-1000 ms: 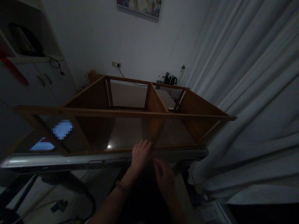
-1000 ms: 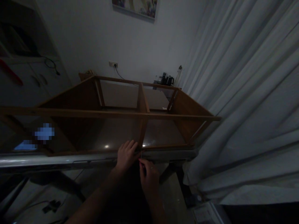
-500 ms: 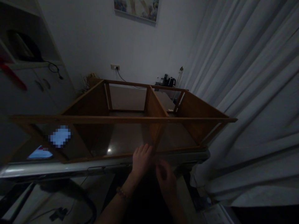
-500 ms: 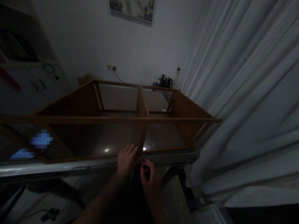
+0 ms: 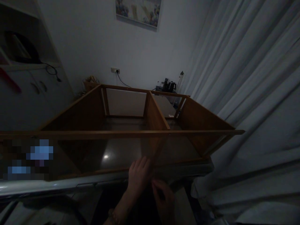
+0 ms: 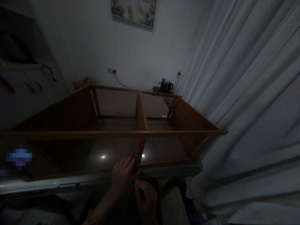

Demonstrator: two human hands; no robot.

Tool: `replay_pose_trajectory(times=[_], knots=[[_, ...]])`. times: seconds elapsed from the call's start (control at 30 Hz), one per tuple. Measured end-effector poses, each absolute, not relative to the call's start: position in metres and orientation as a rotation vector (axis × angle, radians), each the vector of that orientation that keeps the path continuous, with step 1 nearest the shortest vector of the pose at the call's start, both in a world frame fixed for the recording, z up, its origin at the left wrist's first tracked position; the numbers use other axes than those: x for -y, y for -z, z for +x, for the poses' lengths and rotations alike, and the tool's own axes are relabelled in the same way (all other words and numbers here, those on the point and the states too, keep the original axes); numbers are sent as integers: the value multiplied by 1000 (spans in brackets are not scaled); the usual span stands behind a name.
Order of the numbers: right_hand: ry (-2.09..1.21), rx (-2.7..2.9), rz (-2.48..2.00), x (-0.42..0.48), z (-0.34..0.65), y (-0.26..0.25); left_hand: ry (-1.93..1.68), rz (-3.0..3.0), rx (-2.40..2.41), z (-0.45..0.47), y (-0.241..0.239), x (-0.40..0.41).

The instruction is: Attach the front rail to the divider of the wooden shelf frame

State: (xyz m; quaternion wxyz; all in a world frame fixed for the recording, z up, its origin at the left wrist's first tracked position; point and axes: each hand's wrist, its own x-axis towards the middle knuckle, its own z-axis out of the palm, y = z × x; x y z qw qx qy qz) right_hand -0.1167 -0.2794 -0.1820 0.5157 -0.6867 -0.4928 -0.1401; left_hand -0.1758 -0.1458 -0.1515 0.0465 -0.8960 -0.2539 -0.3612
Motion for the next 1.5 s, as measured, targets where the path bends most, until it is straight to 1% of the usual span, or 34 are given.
replay_pose_trajectory(times=[0.43, 0.67, 0.87, 1.0, 1.17, 1.3, 1.5], knots=[[551, 1271, -1638, 282, -112, 178, 1059, -2738, 778, -178, 148, 147], [691, 1383, -1653, 286, -102, 178, 1125, -2706, 746, -177, 154, 145], [649, 1363, -1706, 292, -94, 183, 1134, -2685, 704, -178, 152, 144], [640, 1339, -1720, 290, -95, 178, 1128, -2687, 743, -177, 151, 146], [575, 1489, -1663, 285, -98, 167, 1125, -2721, 763, -177, 156, 146], [490, 1536, -1665, 283, -99, 169, 1145, -2704, 745, -177, 156, 145], [507, 1476, -1639, 279, -99, 173, 1092, -2740, 761, -177, 150, 147]])
